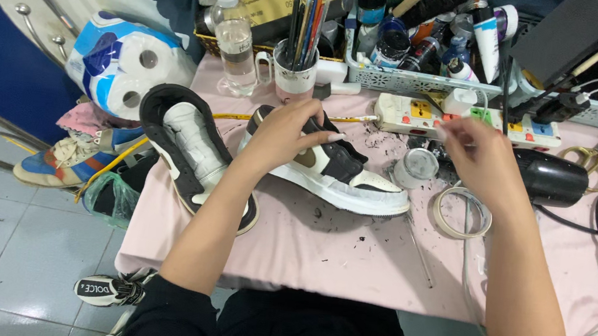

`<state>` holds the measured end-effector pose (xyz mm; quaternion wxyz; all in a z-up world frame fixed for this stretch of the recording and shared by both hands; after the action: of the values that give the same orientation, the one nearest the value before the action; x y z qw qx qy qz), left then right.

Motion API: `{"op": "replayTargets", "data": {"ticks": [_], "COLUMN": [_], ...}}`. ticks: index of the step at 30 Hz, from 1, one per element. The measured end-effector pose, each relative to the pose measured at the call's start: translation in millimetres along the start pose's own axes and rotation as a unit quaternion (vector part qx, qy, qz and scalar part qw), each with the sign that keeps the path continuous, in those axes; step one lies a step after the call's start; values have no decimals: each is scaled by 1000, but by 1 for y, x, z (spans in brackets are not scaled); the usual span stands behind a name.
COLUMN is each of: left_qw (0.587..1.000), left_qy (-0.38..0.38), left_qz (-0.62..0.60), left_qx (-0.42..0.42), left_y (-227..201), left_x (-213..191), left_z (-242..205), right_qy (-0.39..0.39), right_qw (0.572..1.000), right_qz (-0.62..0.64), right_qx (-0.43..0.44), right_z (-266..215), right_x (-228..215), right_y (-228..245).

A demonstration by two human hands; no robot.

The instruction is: The person paints the midsole of a sneaker white using a brush and dries it with a hair dryer. They repeat the process on different sections of the shoe.

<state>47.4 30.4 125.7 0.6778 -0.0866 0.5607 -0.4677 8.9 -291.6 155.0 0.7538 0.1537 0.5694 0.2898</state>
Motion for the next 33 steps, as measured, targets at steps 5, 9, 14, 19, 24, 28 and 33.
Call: {"op": "replayTargets", "data": {"ticks": [5,9,14,19,24,28,33], "left_qw": [1000,1000,1000,1000,997,992,992], "left_qy": [6,17,9,-19,-65,-120,-107], "left_qz": [8,9,4,22,23,3,12], "left_qx": [12,22,8,2,-34,-22,-61], "left_y": [12,16,13,6,12,19,24], "left_x": [5,8,6,4,5,2,5], "left_z": [15,23,18,15,14,15,17], "right_qy": [158,144,100,183,155,19,-79], "right_qw": [977,985,993,973,956,944,856], "right_qz": [-58,-64,-41,6,230,301,495], "right_qx": [129,68,46,144,91,134,127], "right_z": [-61,-97,-107,-116,-125,-128,-103], "right_x": [22,63,78,71,44,21,-4], "right_y": [-22,-14,-12,-25,-54,-79,-69]}}
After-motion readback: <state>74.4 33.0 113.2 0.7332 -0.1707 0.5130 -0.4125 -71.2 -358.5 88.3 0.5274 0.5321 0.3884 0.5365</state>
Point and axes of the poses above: each hand's wrist, its own z-axis towards the middle knuckle, its own x-axis out of the palm, y = z × x, the point moved 3 cm from there along z, towards the middle knuckle, and after that the axes turned 1 degree about -z, right-handed, at the moved point
